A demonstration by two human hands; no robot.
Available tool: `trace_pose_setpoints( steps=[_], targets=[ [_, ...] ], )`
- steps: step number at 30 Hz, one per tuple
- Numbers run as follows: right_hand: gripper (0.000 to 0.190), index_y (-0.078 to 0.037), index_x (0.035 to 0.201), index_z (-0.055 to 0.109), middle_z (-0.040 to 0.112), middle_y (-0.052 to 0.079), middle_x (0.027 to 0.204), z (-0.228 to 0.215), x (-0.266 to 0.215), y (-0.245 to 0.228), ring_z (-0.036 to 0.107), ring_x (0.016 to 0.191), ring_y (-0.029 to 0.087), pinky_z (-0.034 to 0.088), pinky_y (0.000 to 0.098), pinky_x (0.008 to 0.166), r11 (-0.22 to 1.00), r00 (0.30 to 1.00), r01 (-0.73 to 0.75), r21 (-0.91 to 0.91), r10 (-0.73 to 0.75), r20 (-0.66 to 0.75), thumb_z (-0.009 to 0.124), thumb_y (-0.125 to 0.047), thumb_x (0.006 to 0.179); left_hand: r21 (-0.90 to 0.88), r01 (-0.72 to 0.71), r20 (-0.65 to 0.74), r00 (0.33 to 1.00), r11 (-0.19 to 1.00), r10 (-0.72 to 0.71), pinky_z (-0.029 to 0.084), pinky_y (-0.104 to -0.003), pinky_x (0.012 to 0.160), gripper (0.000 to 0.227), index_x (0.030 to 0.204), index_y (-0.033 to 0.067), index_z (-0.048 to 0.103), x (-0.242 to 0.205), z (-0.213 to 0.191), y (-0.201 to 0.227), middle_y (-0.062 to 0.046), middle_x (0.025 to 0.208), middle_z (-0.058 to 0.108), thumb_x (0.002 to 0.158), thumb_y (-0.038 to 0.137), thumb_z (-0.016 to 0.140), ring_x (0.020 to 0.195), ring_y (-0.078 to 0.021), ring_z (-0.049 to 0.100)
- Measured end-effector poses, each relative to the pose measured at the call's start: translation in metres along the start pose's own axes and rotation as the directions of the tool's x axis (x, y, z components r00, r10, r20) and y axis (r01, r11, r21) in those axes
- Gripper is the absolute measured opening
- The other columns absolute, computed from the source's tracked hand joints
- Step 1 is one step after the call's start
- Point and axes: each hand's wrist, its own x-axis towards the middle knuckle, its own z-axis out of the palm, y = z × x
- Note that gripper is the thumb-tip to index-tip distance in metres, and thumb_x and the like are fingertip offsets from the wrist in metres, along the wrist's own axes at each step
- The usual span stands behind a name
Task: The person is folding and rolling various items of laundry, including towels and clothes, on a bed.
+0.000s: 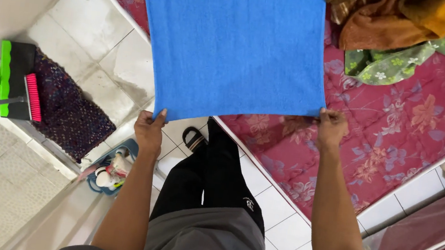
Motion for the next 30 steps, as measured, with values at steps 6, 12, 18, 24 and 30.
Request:
trace_pose_setpoints(
  steps=[6,12,18,24,30],
  targets=[
    [0.006,-0.002,0.099,0.068,0.066,0.006,0.081,-0.005,0.002,-0.002,0.062,0.063,0.014,0.054,0.0283,0.058,0.969,0.965,-0.248,-0.01,0.248,0.085,0.066,-0.008,0.097,0.094,0.087,0.04,0.995,0.992,-0.091,0.047,-0.027,0.062,0.022,0.103,0.0001,0.066,0.003,-0.008,0.006,-0.002,0.079,0.069,0.089,0.012,0.078,0.065,-0.0107,0.06],
    [0.004,-0.007,0.1,0.063,0.063,-0.001,0.079,-0.018,-0.027,-0.005,0.057,0.06,0.011,0.05,0.0263,0.055,0.973,0.966,-0.228,-0.016,0.228,0.124,0.061,-0.011,0.102,0.288,0.107,0.079,0.988,0.952,-0.135,0.045,-0.027,0.058,0.025,0.091,-0.0006,0.067,-0.014,-0.046,-0.031,-0.005,0.073,0.067,0.091,0.022,0.078,0.061,-0.0106,0.057],
    [0.007,-0.006,0.097,0.063,0.061,0.004,0.076,-0.065,-0.103,0.047,0.055,0.058,0.014,0.046,0.0296,0.049,0.955,0.958,-0.285,-0.081,0.284,-0.028,0.058,-0.009,0.102,0.378,0.149,0.054,0.982,0.914,-0.182,0.045,-0.028,0.055,0.031,0.088,-0.0048,0.067,-0.084,-0.083,-0.072,-0.009,0.07,0.067,0.092,0.024,0.079,0.06,-0.0126,0.057],
    [0.012,-0.009,0.1,0.061,0.059,0.006,0.079,-0.077,-0.128,-0.005,0.054,0.057,0.018,0.046,0.0315,0.049,0.883,0.897,-0.419,0.211,0.439,-0.057,0.054,0.0,0.096,0.053,0.244,0.04,0.968,0.968,-0.246,0.044,-0.029,0.06,0.04,0.125,0.0158,0.061,-0.109,-0.074,-0.004,-0.009,0.08,0.065,0.087,0.008,0.073,0.065,-0.0147,0.053],
    [0.02,0.0,0.102,0.064,0.069,0.016,0.093,-0.047,-0.061,-0.088,0.055,0.073,0.019,0.048,0.032,0.068,0.834,0.93,-0.364,0.414,0.301,0.212,0.046,-0.007,0.097,-0.204,0.249,0.117,0.966,0.947,-0.229,0.054,-0.032,0.084,0.023,0.117,-0.0084,0.059,-0.064,-0.029,0.098,-0.012,0.115,0.069,0.099,0.005,0.066,0.093,-0.0159,0.064]
  ],
)
